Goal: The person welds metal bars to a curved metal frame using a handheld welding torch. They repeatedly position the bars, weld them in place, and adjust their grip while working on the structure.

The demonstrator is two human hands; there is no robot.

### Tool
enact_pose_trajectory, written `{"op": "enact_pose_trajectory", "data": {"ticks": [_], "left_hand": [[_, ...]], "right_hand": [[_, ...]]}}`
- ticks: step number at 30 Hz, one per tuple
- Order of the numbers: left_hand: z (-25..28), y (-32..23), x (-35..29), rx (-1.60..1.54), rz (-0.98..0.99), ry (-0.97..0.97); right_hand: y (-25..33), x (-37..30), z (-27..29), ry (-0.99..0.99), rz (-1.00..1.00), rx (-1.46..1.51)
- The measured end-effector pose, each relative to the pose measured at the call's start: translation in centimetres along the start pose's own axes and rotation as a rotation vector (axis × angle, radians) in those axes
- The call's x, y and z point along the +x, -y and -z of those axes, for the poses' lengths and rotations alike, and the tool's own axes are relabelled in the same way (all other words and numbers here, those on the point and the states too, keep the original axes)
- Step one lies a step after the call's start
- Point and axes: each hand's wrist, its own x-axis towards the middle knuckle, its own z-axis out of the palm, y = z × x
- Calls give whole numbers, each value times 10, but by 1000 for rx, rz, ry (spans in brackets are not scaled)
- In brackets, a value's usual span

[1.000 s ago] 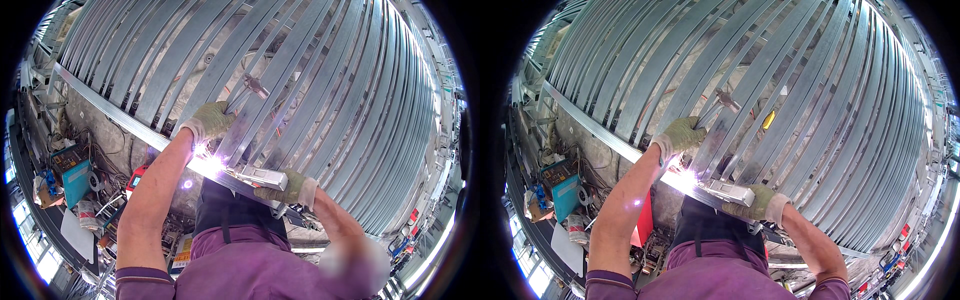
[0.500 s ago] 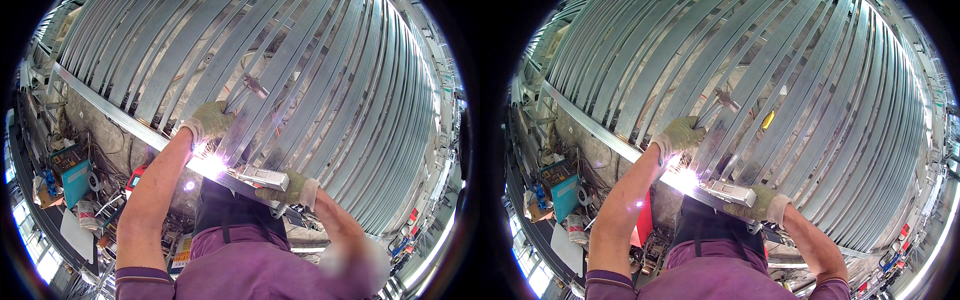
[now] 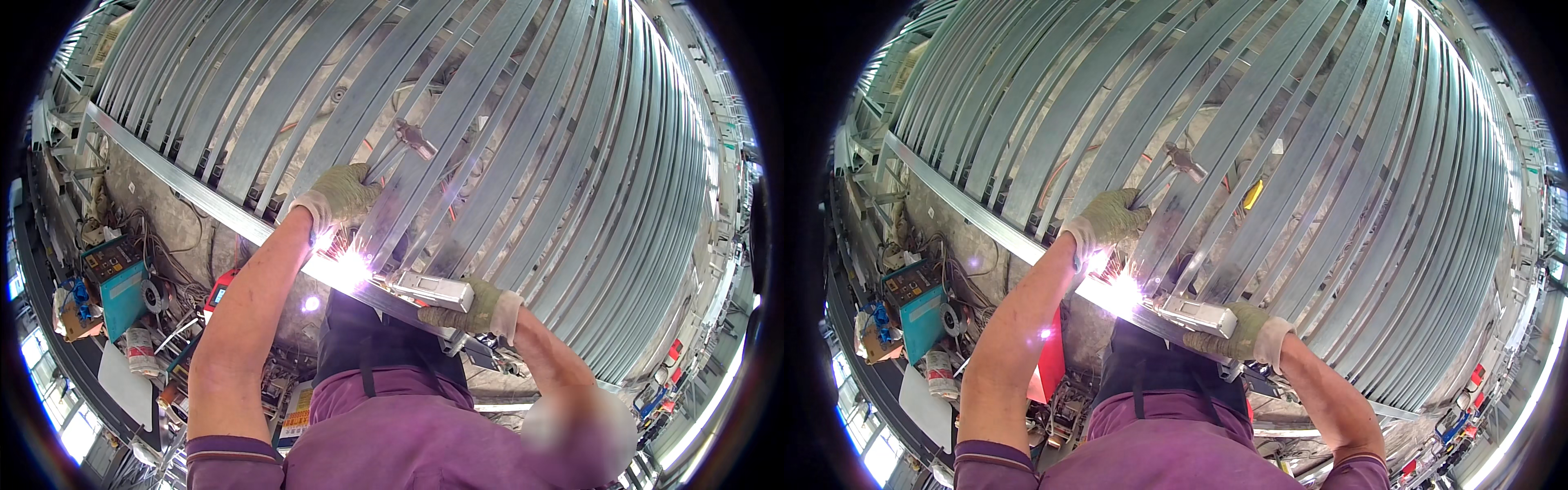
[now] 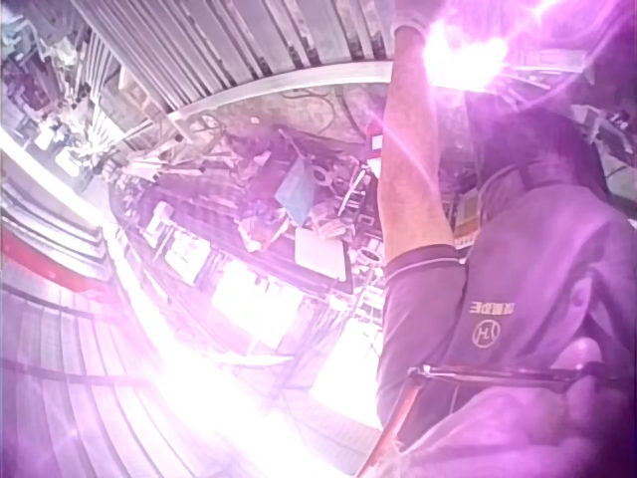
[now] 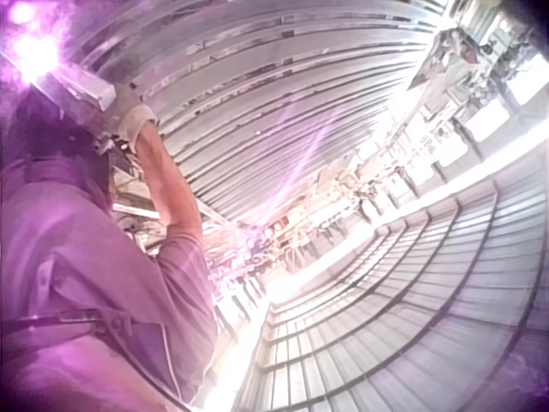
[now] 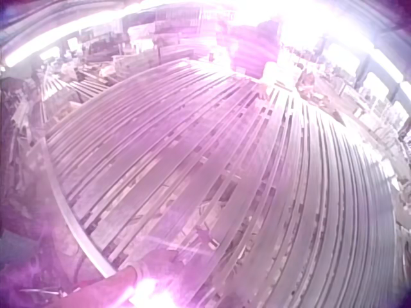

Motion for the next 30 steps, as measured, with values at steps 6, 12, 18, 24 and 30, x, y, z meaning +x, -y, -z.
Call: {"op": "enact_pose_trajectory", "data": {"ticks": [6, 12, 18, 24, 30], "left_hand": [[-1, 3, 5, -17, 19, 34], [-2, 10, 4, 14, -39, 2], [-2, 2, 5, -32, 38, 36], [-3, 10, 6, -28, 1, 7], [1, -9, -2, -38, 62, 51]], "right_hand": [[-17, 3, -4, -17, 41, -46], [-2, -6, 2, 5, -29, -5], [-4, -8, 1, 12, -58, 86], [0, -10, 2, 24, -101, 154], [-2, -9, 3, 23, -74, 114]]}}
